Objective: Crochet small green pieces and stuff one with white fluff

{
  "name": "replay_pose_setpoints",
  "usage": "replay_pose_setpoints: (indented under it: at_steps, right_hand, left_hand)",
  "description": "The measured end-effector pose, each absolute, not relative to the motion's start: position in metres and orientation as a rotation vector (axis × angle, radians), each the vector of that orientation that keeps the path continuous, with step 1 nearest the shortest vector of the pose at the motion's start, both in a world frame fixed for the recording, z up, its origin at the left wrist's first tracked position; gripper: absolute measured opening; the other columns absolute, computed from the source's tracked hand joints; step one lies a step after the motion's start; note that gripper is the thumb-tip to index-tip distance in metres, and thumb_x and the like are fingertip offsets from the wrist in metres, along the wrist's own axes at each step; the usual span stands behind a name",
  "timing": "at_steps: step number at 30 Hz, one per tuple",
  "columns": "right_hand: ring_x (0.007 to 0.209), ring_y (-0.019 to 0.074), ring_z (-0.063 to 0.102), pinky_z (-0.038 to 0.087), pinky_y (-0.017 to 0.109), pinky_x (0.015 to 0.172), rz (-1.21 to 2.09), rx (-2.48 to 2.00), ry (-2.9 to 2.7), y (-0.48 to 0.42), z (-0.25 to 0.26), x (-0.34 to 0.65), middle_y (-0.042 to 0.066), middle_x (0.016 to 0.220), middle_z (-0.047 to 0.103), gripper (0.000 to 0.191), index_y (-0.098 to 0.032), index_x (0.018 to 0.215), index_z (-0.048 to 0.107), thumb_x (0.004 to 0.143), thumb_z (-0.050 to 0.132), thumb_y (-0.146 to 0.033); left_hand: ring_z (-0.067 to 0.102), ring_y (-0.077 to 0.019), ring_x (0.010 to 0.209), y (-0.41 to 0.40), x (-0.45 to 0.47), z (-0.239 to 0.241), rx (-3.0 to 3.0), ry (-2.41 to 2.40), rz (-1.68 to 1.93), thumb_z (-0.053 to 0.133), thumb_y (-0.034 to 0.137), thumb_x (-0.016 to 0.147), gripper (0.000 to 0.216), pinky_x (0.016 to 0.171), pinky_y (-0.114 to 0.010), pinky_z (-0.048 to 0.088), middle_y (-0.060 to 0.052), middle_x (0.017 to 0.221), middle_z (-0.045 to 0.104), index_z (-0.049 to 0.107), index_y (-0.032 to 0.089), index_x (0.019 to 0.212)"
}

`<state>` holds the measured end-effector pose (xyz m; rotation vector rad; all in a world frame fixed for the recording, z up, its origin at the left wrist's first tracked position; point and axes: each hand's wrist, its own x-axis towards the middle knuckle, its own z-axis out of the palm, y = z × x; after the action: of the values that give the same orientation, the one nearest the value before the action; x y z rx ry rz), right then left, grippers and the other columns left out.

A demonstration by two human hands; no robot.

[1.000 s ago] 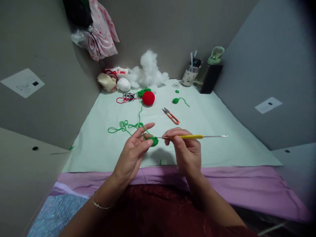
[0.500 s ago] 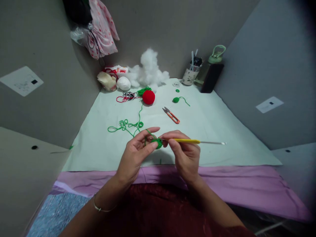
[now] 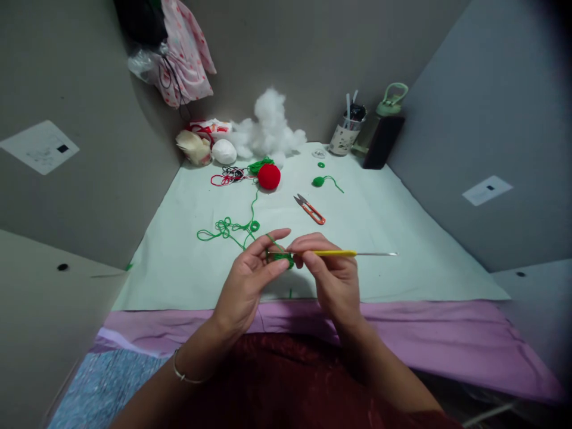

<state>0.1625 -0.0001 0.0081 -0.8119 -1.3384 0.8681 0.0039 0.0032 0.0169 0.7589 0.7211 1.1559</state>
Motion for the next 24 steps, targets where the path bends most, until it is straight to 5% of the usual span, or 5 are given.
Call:
replay_pose_setpoints:
  at_steps: [5,13,20,24]
  right_hand:
    - [0.072,0.0128,0.063,0.052,0.029,0.067,0.993,-0.829,-1.193,0.001,0.006,0.164,0.002,0.090,0.075,0.015,-0.026,0.099,0.079,0.100,0.065,-0.029]
    - [0.073,0.0136,0.068,0.057,0.030,0.069,1.058,-0.771,-1.206,0.000,0.011,0.168,0.003,0.091,0.076,0.020,-0.023,0.100,0.074,0.105,0.056,-0.029]
    - [0.086,0.0178,0.071,0.060,0.034,0.076,0.323,-0.813,-1.792,-0.010,0.014,0.168,0.006,0.099,0.076,0.024,-0.022,0.116,0.069,0.101,0.054,-0.012]
    - [0.095,0.0218,0.072,0.062,0.036,0.077,-0.102,-0.815,-1.912,-0.009,0.006,0.167,0.009,0.106,0.076,0.035,-0.025,0.125,0.071,0.095,0.064,-0.009]
  left_hand:
    - [0.052,-0.0104,0.082,0.000,0.001,0.014,0.907,0.788,1.147,0.076,0.030,0.089,0.034,0.074,-0.020,0.043,-0.001,0.093,0.063,0.077,0.027,0.124]
    - [0.056,-0.0127,0.090,0.001,-0.004,0.011,0.999,0.819,1.201,0.075,0.025,0.089,0.034,0.087,-0.024,0.044,0.000,0.094,0.063,0.077,0.030,0.123]
    - [0.053,-0.0141,0.084,-0.003,0.001,0.014,1.209,1.031,1.327,0.077,0.019,0.085,0.034,0.086,-0.027,0.043,0.000,0.089,0.064,0.078,0.027,0.118]
    - [0.052,-0.0109,0.076,-0.002,0.005,0.015,0.911,0.874,1.273,0.084,0.023,0.080,0.053,0.079,-0.024,0.045,0.002,0.088,0.063,0.072,0.028,0.131]
